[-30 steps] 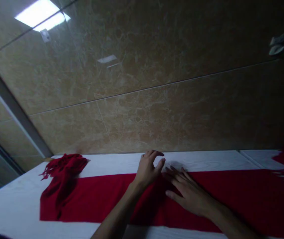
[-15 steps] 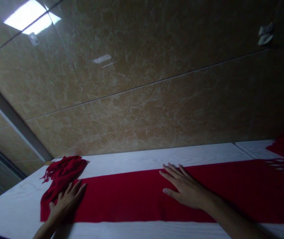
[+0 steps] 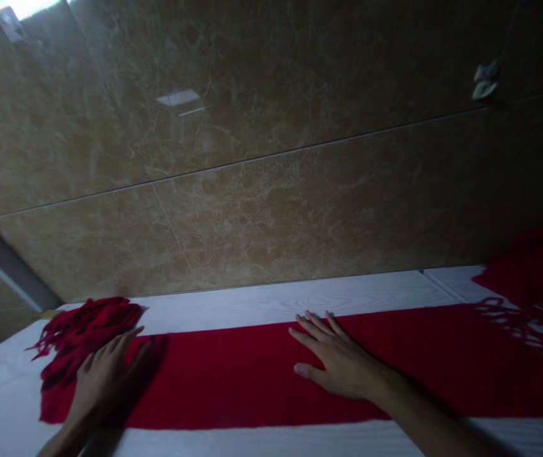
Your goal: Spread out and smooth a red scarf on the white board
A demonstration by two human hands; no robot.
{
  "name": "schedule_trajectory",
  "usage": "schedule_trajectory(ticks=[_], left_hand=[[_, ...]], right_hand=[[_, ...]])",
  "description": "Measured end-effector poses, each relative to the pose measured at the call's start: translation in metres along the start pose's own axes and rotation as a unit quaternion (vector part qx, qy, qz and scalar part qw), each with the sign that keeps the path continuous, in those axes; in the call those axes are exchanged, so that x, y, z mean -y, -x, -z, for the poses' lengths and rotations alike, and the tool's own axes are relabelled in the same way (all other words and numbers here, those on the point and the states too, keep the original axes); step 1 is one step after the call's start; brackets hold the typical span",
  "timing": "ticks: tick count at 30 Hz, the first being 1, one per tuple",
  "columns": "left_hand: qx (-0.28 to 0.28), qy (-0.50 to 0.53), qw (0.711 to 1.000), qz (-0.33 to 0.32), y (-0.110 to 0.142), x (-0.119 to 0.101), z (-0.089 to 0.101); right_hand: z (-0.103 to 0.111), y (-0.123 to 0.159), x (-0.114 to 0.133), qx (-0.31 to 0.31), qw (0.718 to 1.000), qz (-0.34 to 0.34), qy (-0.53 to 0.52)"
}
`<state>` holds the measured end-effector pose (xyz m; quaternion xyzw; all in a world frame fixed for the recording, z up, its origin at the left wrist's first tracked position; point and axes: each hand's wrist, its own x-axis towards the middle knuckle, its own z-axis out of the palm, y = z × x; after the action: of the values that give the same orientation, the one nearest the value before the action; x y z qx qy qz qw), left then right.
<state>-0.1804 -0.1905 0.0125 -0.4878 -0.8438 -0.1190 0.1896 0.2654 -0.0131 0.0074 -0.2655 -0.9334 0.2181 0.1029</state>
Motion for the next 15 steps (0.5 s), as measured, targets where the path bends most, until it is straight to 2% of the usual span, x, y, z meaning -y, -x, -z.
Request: schedule_trajectory(ticks=[1,2,4,5,8,11,15], left_hand=[[-0.005,0.045,0.998,-0.036,0.006,-0.023,0.006],[0.02,0.101,0.99,-0.1,0.013,-0.049,0.013],[0.067,0.162,0.955,-0.241,0.033,-0.104,0.026],[0.073,0.178,0.936,-0.294,0.043,-0.131,0.033],[0.109,0.208,0.881,-0.412,0.069,-0.192,0.045],[0.1,0.217,0.869,-0.434,0.08,-0.218,0.043],[0.059,0.213,0.864,-0.452,0.08,-0.219,0.032]], right_hand=[[0.0,0.0,0.0,-0.004,1.0,0.002,0.001],[0.001,0.0,0.0,-0.009,1.0,0.004,0.002],[0.002,0.001,0.001,-0.019,1.0,0.006,0.005],[0.002,0.001,0.002,-0.023,1.0,0.008,0.007],[0.003,0.003,0.002,-0.023,1.0,0.012,0.004],[0.004,0.004,0.001,-0.012,1.0,0.01,-0.002],[0.003,0.004,-0.003,-0.013,1.0,0.01,-0.01]])
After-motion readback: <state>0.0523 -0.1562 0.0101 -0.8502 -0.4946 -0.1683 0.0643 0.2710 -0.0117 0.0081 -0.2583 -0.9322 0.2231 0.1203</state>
